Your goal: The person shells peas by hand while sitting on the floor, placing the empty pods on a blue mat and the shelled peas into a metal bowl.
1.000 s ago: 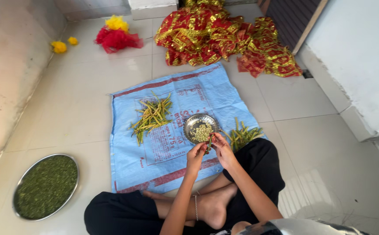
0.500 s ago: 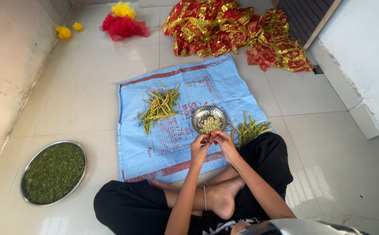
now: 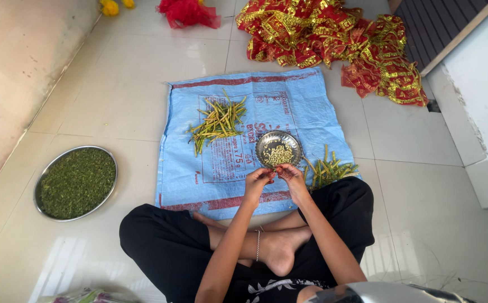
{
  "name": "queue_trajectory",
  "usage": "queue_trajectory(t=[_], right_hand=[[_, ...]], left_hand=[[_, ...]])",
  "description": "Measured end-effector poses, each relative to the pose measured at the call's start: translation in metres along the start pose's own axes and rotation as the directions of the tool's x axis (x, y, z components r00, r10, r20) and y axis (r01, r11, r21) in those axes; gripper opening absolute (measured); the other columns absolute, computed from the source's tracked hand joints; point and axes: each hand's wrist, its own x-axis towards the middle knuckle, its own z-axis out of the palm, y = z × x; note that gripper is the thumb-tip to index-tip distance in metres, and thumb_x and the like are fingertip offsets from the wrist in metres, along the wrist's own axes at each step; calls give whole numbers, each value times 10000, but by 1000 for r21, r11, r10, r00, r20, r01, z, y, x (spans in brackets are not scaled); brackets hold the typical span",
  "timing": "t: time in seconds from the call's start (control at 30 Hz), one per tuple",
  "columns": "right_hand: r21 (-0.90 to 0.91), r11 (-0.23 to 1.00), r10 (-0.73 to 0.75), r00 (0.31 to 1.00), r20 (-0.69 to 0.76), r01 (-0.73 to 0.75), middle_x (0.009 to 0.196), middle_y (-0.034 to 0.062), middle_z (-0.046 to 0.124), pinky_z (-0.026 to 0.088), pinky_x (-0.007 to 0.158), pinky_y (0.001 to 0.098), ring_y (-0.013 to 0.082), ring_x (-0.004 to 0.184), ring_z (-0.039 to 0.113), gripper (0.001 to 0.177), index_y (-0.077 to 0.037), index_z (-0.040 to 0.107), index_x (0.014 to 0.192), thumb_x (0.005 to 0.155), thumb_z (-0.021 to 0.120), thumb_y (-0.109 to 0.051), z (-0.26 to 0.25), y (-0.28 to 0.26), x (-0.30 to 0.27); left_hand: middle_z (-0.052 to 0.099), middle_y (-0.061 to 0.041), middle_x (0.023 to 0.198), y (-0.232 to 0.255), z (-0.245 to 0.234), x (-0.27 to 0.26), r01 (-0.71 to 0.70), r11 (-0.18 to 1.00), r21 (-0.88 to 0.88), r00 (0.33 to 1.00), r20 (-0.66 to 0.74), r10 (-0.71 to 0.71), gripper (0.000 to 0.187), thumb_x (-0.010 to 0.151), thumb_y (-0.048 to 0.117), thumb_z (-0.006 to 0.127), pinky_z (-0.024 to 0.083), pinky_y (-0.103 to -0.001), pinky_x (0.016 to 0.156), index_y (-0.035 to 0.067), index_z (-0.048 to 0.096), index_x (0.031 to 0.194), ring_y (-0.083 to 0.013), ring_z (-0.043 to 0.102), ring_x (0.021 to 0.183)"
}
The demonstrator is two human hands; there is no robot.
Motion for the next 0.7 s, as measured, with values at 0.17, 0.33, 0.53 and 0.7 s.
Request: queue_trajectory(t=[0.17, 0.33, 0.53, 0.7], right_hand=[[-88, 996, 1, 999, -39, -4, 1052, 52, 769, 517, 914, 272, 116, 968, 681, 223, 7, 759, 1124, 923, 727, -86, -2, -3, 2], [-165, 986, -21, 999, -33, 15, 1066, 61, 770, 513, 907, 264, 115, 977, 673, 252, 21, 753, 1163, 933, 713, -73, -4, -2, -1], [-207, 972, -114, 993, 4, 112, 1070, 43, 767, 548, 911, 263, 114, 1003, 704, 271, 1, 702, 1187, 923, 692, -63, 2, -6, -7], [-440, 863, -264, 964, 28, 249, 1026, 57, 772, 558, 839, 282, 128, 909, 701, 214, -20, 706, 1133, 928, 725, -79, 9, -10, -9]], left_hand=[[739, -33, 907, -5, -2, 1, -21, 1000, -12, 1000, -16, 21, 135, 941, 81, 712, 586, -273, 720, -26, 755, 1012, -88, 665, 785], [739, -99, 863, 2, 6, -2, -304, 791, 531, 930, -15, 368, 132, 889, 47, 776, 535, -314, 626, -17, 735, 997, -134, 682, 678], [727, -116, 940, 16, 15, -16, -425, 649, 631, 857, 50, 512, 247, 883, -2, 729, 537, -315, 618, 19, 715, 1128, -144, 684, 675], [727, -102, 865, 8, 14, -10, -288, 825, 487, 933, -53, 356, 214, 905, 19, 734, 555, -308, 595, 38, 719, 1118, -137, 696, 653]])
